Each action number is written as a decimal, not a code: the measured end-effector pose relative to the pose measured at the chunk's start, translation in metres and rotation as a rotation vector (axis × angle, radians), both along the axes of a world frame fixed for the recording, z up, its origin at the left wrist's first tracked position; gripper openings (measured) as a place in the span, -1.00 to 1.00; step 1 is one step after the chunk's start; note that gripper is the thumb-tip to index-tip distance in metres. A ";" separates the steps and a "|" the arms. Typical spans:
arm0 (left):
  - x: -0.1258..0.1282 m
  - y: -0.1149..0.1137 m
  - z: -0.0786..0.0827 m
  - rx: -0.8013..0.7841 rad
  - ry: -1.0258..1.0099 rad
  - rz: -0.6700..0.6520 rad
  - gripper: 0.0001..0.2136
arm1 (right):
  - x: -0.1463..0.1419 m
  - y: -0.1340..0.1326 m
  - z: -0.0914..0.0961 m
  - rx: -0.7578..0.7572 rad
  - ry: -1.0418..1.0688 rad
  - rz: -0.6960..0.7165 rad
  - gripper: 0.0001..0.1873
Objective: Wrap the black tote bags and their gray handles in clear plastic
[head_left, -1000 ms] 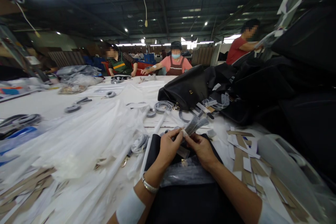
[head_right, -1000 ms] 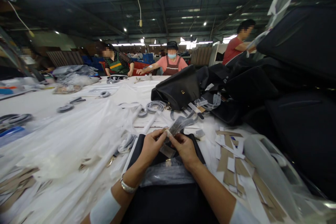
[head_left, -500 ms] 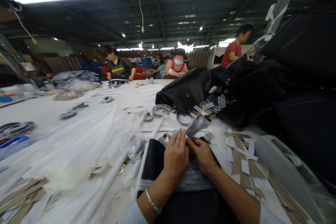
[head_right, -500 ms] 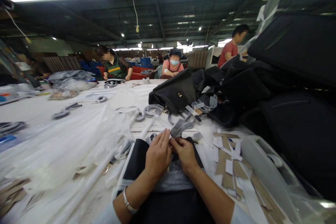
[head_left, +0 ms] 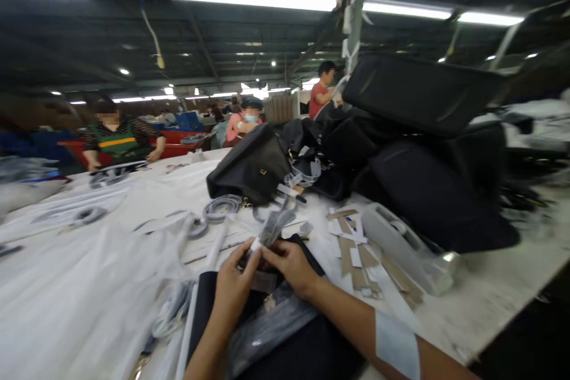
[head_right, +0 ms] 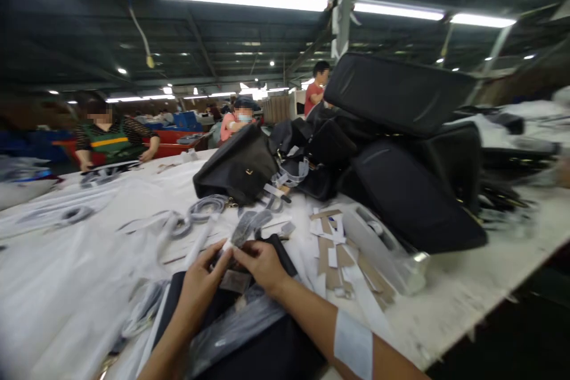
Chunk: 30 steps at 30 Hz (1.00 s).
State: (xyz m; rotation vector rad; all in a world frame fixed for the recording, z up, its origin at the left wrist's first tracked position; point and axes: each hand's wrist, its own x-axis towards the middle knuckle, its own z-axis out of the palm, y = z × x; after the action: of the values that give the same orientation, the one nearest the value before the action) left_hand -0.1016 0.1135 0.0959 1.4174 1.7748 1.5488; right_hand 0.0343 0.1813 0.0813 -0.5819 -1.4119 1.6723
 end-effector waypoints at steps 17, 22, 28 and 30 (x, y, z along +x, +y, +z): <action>-0.010 -0.001 -0.008 -0.202 0.060 0.031 -0.45 | 0.195 0.042 0.057 0.547 -0.699 -0.460 -0.72; -0.008 0.002 -0.009 -0.202 0.086 0.021 -0.47 | 0.320 0.045 0.065 0.705 -1.022 -0.744 -0.67; -0.008 -0.001 -0.007 -0.196 0.113 0.027 -0.48 | 0.330 0.046 0.038 0.849 -1.451 -0.767 -0.62; -0.008 -0.002 -0.006 -0.187 0.123 0.023 -0.49 | 0.327 0.049 0.040 0.801 -1.423 -0.777 -0.65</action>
State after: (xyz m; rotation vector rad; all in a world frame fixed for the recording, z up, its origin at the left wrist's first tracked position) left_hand -0.1094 0.1115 0.0900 1.4313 1.9569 1.2927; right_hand 0.3615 0.2307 0.1213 -1.6598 -2.1178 -0.1951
